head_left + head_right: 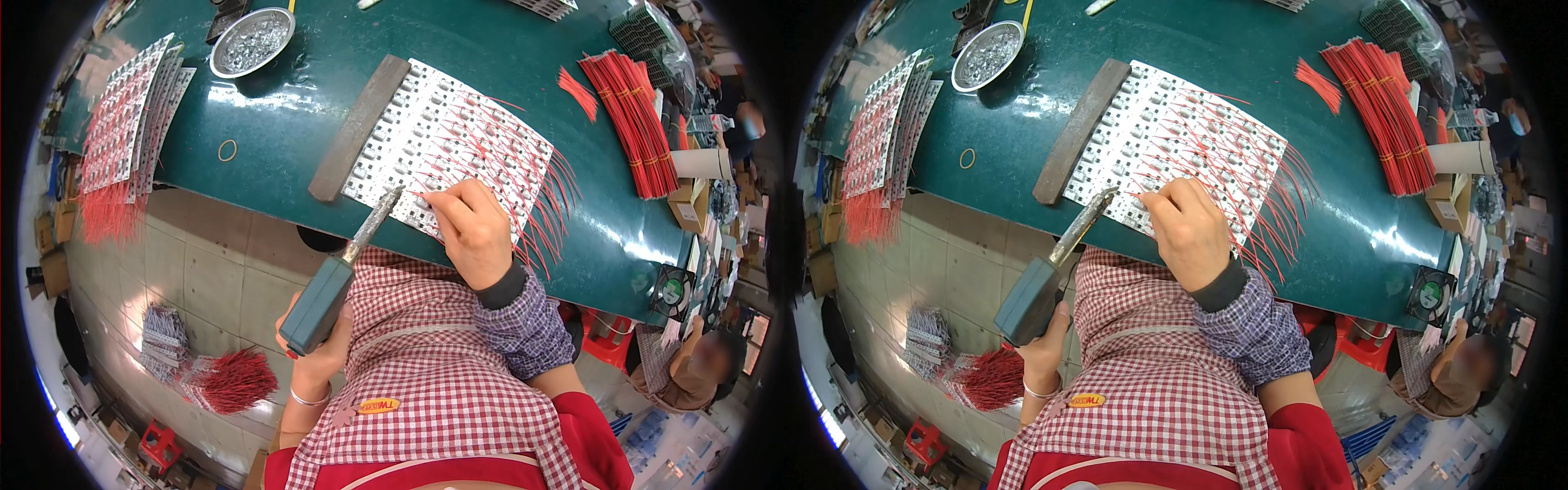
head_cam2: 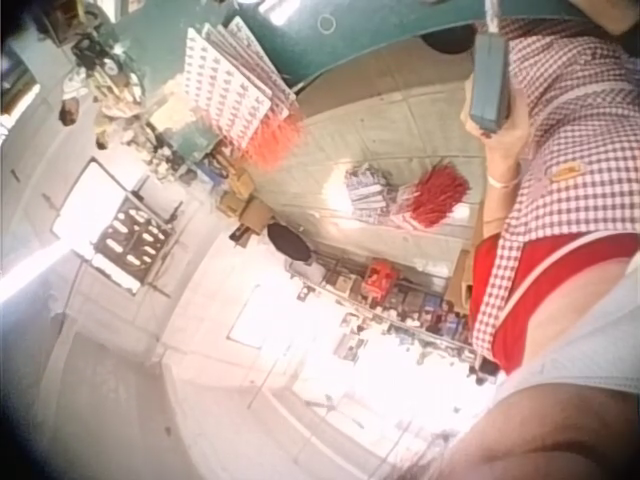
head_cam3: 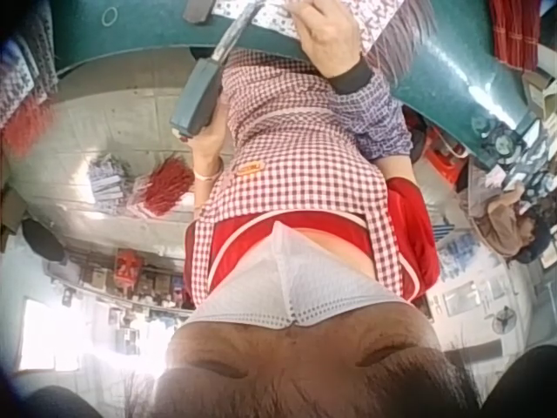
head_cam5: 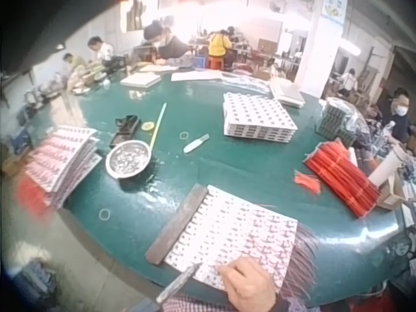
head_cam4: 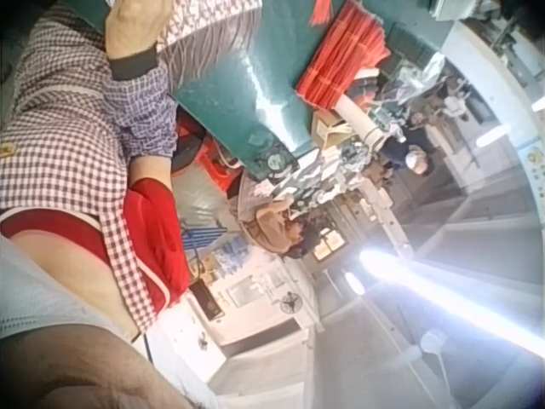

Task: The person solders red wires onto a series of points on a white circuit board using a soldering iron and solder from a reel.

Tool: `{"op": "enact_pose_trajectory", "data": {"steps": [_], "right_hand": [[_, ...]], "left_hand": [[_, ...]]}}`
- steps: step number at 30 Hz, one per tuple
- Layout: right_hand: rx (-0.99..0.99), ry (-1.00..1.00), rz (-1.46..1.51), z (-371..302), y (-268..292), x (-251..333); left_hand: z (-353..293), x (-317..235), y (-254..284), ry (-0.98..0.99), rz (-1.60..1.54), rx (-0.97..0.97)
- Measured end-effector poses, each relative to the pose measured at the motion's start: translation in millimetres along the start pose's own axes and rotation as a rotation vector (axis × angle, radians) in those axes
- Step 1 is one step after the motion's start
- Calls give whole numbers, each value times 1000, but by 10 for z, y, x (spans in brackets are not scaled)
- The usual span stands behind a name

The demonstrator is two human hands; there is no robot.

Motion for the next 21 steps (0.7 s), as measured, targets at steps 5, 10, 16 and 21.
{"op": "enact_pose_trajectory", "data": {"steps": [5,10,16,21], "right_hand": [[30,-78,-36,-139,339,-23],[-8,-138,-28,-158,681,168],[-87,-44,68,-130,11,245],[-119,-69,46,-151,-162,229]], "left_hand": [[-76,54,66,67,-10,-24],[-47,50,33,98,-15,-90],[54,-82,-21,-17,15,-38],[17,-62,28,-3,57,1]]}}
Point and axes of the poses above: each hand's wrist, its own z-axis towards the middle knuckle, its own y-axis out of the back of the hand, x = y × z, the point moved 1 cm from there along z, towards the middle knuckle, and after that the axes turned 13 degrees about -z, right-handed, at the moved point
